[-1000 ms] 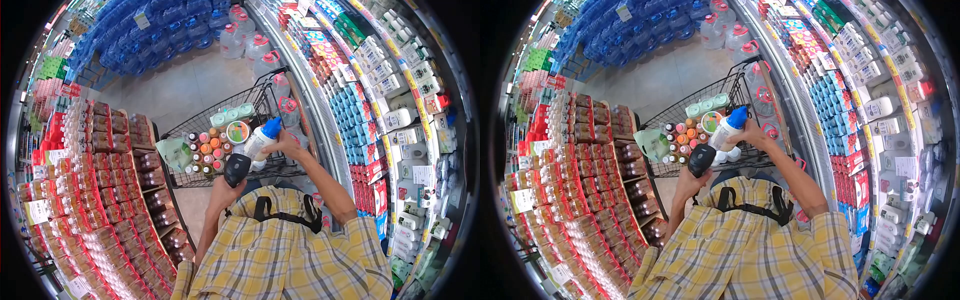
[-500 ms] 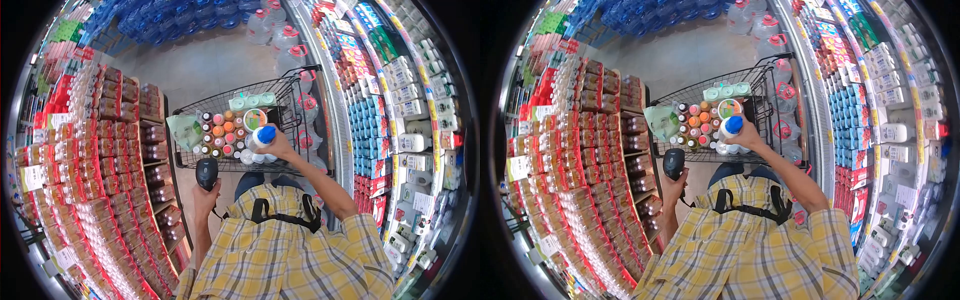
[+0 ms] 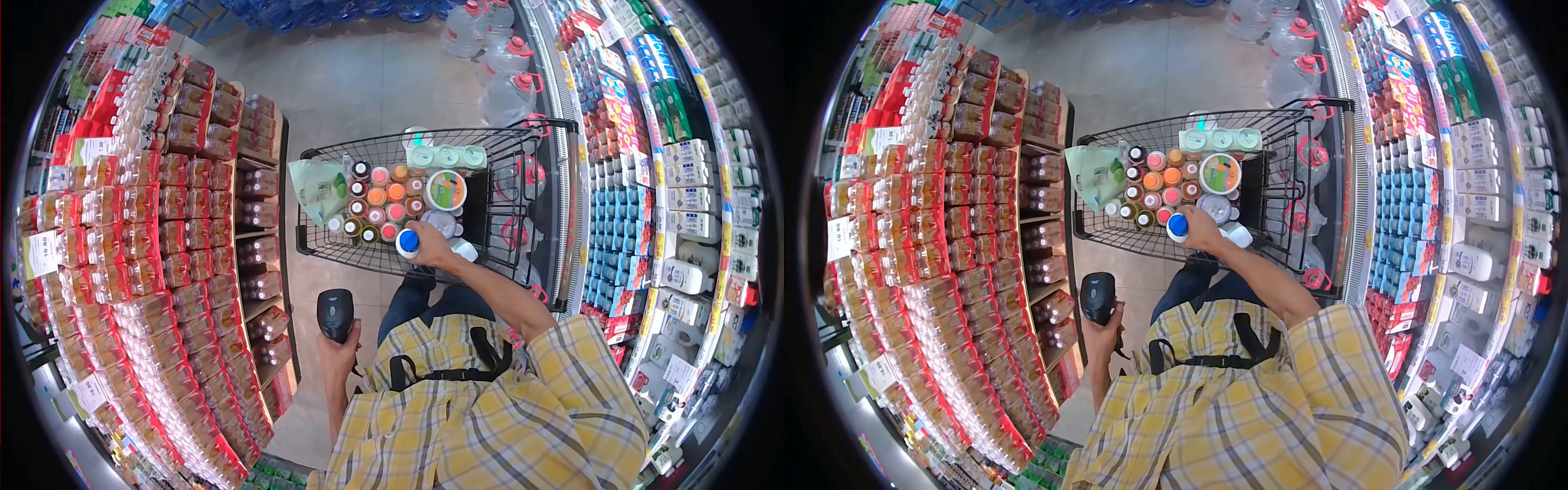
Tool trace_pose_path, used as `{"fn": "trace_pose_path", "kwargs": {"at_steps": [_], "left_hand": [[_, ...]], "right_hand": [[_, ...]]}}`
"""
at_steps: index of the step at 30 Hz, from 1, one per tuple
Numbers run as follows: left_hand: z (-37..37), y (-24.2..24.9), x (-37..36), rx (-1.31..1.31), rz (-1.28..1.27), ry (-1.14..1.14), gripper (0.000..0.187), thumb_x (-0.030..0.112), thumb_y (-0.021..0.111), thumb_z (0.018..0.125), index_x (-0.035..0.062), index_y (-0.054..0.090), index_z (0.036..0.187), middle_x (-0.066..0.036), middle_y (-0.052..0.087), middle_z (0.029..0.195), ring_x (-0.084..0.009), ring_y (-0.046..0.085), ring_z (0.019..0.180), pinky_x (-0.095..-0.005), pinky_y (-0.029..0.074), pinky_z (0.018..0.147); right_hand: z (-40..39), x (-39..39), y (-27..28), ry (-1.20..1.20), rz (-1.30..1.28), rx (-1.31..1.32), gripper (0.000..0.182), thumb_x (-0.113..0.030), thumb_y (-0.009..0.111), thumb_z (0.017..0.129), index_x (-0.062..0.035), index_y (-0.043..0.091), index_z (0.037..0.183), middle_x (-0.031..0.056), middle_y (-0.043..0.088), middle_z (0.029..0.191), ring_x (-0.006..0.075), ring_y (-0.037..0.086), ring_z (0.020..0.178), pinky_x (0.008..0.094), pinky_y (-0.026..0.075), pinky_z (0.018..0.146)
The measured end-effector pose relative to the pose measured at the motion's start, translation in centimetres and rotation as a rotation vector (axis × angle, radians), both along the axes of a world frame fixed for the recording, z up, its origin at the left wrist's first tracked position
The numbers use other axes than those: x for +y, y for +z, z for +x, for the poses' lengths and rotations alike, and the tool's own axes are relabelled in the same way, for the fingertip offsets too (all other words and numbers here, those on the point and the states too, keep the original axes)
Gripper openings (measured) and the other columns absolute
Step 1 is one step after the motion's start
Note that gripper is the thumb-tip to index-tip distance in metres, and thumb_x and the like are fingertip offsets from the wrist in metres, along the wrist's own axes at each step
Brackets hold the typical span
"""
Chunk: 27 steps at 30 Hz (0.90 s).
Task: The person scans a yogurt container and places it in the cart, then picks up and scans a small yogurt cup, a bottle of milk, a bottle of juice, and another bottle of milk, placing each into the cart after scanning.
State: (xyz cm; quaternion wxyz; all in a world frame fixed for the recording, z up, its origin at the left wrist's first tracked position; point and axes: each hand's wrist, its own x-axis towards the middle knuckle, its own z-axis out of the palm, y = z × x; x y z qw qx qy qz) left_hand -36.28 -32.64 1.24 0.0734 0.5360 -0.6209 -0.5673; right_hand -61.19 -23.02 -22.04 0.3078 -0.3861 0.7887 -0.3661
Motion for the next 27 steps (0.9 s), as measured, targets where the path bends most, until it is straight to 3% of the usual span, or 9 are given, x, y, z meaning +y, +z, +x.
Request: {"fn": "trace_pose_path", "kwargs": {"at_steps": [8, 14, 20, 23, 27], "left_hand": [[-0.1, 0.6, -0.5, -0.058, 0.023, 0.055, 0.014, 0.011, 0.072, 0.084, -0.0019, 0.069, 0.091, -0.002, 0.062, 0.066, -0.0098, 0.057, 0.051, -0.0254, 0.044, 0.048], [0.1, 0.0, -1.0, -0.071, 0.036, 0.059, 0.014, 0.01, 0.071, 0.085, -0.002, 0.07, 0.092, -0.002, 0.062, 0.066, -0.0098, 0.057, 0.052, -0.0254, 0.044, 0.048], [0.2, -0.2, -1.6, -0.075, 0.07, 0.074, 0.015, 0.01, 0.071, 0.085, -0.0021, 0.07, 0.093, -0.003, 0.062, 0.066, -0.01, 0.057, 0.051, -0.0253, 0.044, 0.048], [0.1, -0.3, -1.5, -0.08, 0.07, 0.076, 0.015, 0.01, 0.071, 0.085, -0.0017, 0.07, 0.093, -0.002, 0.062, 0.065, -0.0099, 0.057, 0.051, -0.0253, 0.044, 0.048], [0.3, -0.4, -1.6, -0.101, 0.072, 0.091, 0.014, 0.011, 0.071, 0.085, -0.0011, 0.07, 0.093, -0.002, 0.061, 0.063, -0.0096, 0.057, 0.051, -0.0253, 0.043, 0.048]], "right_hand": [[0.1, -1.2, -1.9, 0.131, 0.113, 0.107, 0.078, -0.017, 0.083, 0.052, -0.0095, 0.054, 0.124, 0.0152, 0.06, 0.119, 0.0366, 0.056, 0.111, 0.0448, 0.049, 0.093], [-0.3, -2.0, -3.9, 0.05, 0.089, 0.112, 0.076, -0.013, 0.082, 0.056, -0.0091, 0.052, 0.126, 0.014, 0.057, 0.124, 0.0363, 0.055, 0.115, 0.0441, 0.049, 0.094], [-1.2, -3.1, -2.5, -0.035, 0.112, 0.097, 0.078, -0.007, 0.081, 0.057, -0.0084, 0.049, 0.129, 0.0152, 0.055, 0.125, 0.0365, 0.053, 0.117, 0.0448, 0.049, 0.093], [-1.5, -3.3, -2.9, -0.068, 0.049, 0.143, 0.07, -0.003, 0.078, 0.057, -0.0085, 0.052, 0.121, 0.0143, 0.058, 0.117, 0.0376, 0.057, 0.11, 0.0456, 0.051, 0.087], [-1.4, -3.7, -3.9, -0.074, 0.063, 0.162, 0.067, 0.0, 0.076, 0.058, -0.0087, 0.052, 0.121, 0.0142, 0.058, 0.119, 0.0371, 0.056, 0.111, 0.0459, 0.051, 0.087]]}}
